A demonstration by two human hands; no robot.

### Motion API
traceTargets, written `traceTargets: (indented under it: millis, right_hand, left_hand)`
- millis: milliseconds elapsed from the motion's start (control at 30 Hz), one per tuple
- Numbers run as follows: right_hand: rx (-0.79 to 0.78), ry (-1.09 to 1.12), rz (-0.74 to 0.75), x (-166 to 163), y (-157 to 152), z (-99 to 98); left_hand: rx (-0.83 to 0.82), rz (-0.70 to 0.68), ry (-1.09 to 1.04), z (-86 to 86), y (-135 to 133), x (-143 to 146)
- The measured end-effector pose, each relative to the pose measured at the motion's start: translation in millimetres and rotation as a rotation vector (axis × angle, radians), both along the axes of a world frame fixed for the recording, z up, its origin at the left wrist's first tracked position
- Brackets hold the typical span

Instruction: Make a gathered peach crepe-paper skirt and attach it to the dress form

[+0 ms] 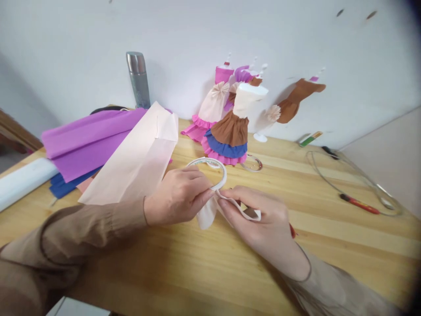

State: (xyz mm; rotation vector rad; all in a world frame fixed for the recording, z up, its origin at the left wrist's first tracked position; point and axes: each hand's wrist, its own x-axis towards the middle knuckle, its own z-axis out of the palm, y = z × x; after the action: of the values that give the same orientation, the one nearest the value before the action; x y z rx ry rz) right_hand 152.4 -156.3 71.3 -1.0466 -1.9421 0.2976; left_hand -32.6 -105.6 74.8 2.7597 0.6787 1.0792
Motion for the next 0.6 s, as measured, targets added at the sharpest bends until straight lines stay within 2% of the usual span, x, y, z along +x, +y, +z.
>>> traceTargets:
  millis: [100, 233, 300, 333, 400, 500, 600]
  right_hand:
    - [0.069, -0.087, 0.012, -0.5, -0.9, 3.1]
    - [0.269, -0.268, 0.016, 0.1, -0.9, 4.8]
    - [0.295, -0.267, -0.003, 0.9, -0.9, 4.4]
    - [0.243, -0.222, -0.024, 1.2, -0.9, 4.8]
    - [0.004, -0.059, -0.053, 1.6, -0.2, 7.9]
    - [-0.449, 0.194, 0.017, 1.9, 3.0, 15.9]
    - [-0.714, 0.318, 0.072, 3.9, 6.8, 20.0]
  left_hand:
    - [0.004, -0.014, -0.024, -2.2, 0.3, 1.2]
    - [-0.021, -0.023, -0.046, -3.6, -0.3, 1.7]
    - [-0.065, -0.022, -0.068, -3.0, -1.2, 1.4]
    - [-0.103, -0.019, -0.08, -2.2, -1.6, 1.1]
    - [-0.214, -0.004, -0.095, -0.1, -2.4, 0.5]
    - [-0.378, 0.039, -0.108, 3.4, -2.9, 0.1]
    - [-0.456, 0.054, -0.13, 6.1, -3.1, 0.0]
